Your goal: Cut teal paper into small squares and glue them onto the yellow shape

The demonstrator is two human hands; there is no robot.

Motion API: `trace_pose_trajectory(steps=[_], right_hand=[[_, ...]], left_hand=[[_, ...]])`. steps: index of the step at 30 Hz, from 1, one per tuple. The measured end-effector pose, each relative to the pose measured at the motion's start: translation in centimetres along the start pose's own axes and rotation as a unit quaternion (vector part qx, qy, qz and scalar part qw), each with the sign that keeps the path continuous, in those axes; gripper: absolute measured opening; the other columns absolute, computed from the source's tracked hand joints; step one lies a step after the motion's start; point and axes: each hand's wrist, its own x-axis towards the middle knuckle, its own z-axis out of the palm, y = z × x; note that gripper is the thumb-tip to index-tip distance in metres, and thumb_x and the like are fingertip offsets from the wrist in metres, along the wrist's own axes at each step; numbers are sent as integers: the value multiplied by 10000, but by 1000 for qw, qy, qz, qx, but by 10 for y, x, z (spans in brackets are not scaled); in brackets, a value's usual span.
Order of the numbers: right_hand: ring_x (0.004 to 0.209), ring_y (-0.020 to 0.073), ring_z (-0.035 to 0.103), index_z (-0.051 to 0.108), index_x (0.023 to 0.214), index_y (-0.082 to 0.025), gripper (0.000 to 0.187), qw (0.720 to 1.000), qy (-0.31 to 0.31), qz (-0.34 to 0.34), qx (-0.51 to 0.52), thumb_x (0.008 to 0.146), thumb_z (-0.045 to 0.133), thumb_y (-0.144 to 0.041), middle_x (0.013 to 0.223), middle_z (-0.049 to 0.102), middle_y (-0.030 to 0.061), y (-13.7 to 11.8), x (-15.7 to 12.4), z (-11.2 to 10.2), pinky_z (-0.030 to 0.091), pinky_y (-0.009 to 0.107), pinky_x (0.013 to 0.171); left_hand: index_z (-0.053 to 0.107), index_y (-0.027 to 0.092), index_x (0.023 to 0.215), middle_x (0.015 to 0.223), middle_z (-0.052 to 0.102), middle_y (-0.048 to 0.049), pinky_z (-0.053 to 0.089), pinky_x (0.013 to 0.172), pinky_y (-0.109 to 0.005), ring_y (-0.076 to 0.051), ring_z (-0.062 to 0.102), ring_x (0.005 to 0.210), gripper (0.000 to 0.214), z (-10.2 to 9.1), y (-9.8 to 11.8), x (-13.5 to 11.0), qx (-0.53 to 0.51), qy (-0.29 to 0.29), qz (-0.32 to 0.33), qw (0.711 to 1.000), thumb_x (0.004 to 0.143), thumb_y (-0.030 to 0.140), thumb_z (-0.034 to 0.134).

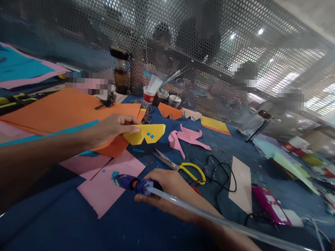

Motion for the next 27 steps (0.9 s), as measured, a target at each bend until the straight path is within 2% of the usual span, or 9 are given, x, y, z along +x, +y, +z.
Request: trace_pose_trajectory(steps=[15, 21, 27], right_hand=[[769, 134, 588, 681, 945, -205, 252, 1000, -11, 20, -11, 936, 744, -449, 878, 655, -21, -3, 3, -1, 408, 238, 666], [711, 134, 563, 642, 806, -213, 304, 997, 38, 60, -1, 898, 770, -473, 778, 636, -37, 6, -7, -6, 422, 238, 632], [849, 193, 649, 751, 974, -245, 238, 985, 96, 112, 85, 880, 781, -461, 929, 740, 3, 17, -18, -11, 523, 280, 709]], left_hand=[[761, 144, 965, 891, 786, -66, 496, 753, -323, -195, 694, 794, 261, 0, -2, 1, -2, 0, 1, 1000, 777, 322, 796], [759, 148, 948, 883, 789, -58, 489, 746, -310, -188, 693, 789, 236, -1, -2, 2, -2, 1, 2, 1000, 781, 312, 790], [753, 154, 961, 919, 800, -83, 523, 788, -348, -227, 721, 821, 290, 0, 1, -1, -3, 1, -14, 1000, 755, 353, 800]])
